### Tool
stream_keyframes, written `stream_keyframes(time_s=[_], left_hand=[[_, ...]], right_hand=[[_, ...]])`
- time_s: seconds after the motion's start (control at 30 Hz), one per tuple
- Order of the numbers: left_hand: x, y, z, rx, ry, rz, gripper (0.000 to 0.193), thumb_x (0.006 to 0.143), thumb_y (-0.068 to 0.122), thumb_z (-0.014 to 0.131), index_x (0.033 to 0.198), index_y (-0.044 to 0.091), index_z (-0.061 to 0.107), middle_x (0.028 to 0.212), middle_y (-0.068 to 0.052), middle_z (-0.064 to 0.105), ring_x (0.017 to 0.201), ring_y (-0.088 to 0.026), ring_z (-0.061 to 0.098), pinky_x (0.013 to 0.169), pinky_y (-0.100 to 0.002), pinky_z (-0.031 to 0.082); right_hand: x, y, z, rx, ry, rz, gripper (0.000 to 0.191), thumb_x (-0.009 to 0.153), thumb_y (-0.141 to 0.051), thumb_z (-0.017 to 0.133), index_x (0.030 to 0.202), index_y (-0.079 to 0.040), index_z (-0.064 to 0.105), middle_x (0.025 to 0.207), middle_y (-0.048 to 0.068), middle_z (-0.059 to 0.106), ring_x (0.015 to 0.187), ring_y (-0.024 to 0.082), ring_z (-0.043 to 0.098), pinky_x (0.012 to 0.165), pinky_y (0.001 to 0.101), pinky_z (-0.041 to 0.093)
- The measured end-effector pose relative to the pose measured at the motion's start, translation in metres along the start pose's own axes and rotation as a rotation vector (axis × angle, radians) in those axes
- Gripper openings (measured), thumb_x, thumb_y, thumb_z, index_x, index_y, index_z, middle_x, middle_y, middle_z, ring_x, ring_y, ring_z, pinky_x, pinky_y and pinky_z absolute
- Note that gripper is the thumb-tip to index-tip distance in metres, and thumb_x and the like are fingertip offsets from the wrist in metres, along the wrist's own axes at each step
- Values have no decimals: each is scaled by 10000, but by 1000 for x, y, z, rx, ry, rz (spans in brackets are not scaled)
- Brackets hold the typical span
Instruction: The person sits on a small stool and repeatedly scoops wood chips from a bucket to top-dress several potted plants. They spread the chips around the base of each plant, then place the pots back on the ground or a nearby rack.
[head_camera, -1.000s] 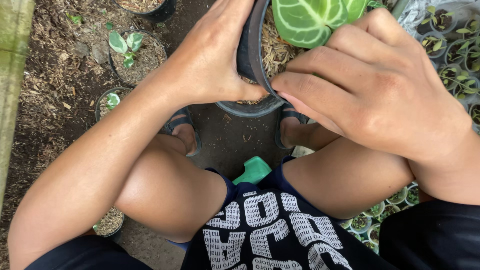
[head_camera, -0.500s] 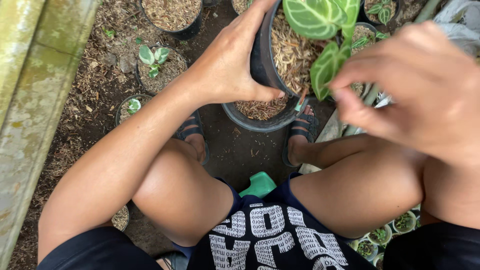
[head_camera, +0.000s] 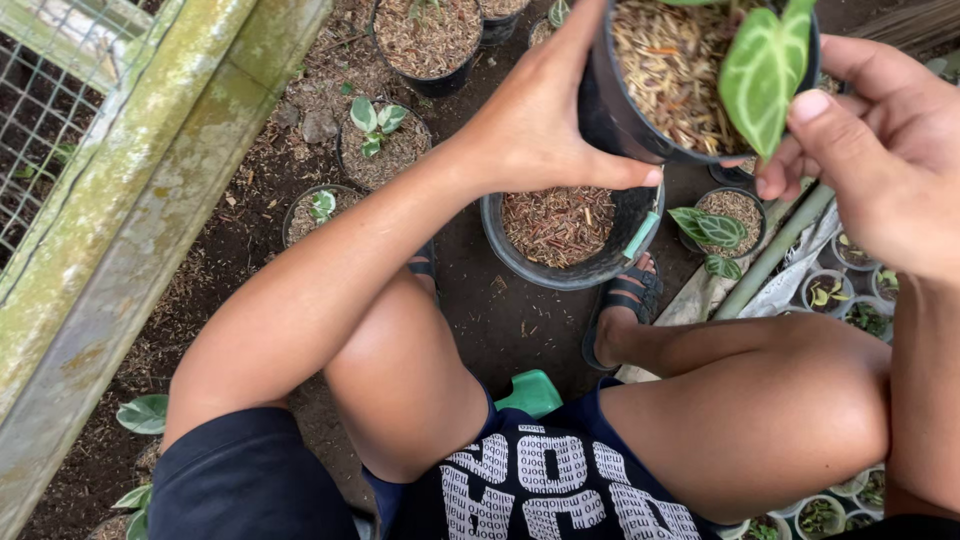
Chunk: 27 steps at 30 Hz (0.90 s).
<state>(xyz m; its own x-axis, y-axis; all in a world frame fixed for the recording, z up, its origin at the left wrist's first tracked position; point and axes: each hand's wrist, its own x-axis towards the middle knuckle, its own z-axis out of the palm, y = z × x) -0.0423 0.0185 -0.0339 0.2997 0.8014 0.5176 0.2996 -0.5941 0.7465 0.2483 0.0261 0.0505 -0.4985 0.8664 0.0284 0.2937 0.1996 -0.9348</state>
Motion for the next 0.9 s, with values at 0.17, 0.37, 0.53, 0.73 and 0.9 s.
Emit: stream_keyframes(time_s=[0.17, 0.37, 0.53, 0.73, 0.9], left_hand=[[7, -3, 4, 107, -2, 87, 1355, 790, 493, 1040, 1606, -1, 78, 1676, -293, 290, 1578, -421, 340, 1330, -447, 325], [12, 16, -17, 20, -89, -15, 1286, 771, 525, 990, 1634, 62, 156, 1655, -247, 400, 1577, -376, 402, 1328, -472, 322], [26, 27, -35, -190, 176, -48, 701, 1081, 293, 777, 1590, 98, 336, 1535, -150, 561, 1413, -250, 542, 1287, -423, 447], [24, -9, -79, 50, 757, 60, 545, 1075, 15, 709, 1492, 102, 369, 1417, -101, 539, 1221, -200, 574, 1048, -336, 531], [27, -58, -146, 530, 988, 128, 721, 957, -3, 763, 1485, 32, 274, 1480, -133, 446, 1336, -250, 512, 1102, -383, 480]], right_hand=[[6, 12, -6, 292, 46, 42, 338, 1105, -5, 430, 1421, 107, 473, 990, 186, 681, 776, 222, 689, 691, 334, 565], [3, 16, -18, 351, 160, 23, 307, 1068, 40, 419, 1347, 128, 510, 1013, 186, 685, 736, 213, 676, 692, 356, 568], [6, 10, -21, 390, 223, 39, 382, 1019, 14, 441, 1387, 93, 508, 931, 126, 689, 689, 168, 664, 635, 320, 568], [3, 5, -26, 318, 262, 54, 422, 968, 10, 468, 1380, 97, 496, 839, 115, 685, 641, 164, 662, 597, 304, 557], [0, 6, -32, 275, 272, 43, 444, 961, -3, 480, 1392, 101, 494, 793, 104, 693, 636, 152, 671, 599, 295, 562]])
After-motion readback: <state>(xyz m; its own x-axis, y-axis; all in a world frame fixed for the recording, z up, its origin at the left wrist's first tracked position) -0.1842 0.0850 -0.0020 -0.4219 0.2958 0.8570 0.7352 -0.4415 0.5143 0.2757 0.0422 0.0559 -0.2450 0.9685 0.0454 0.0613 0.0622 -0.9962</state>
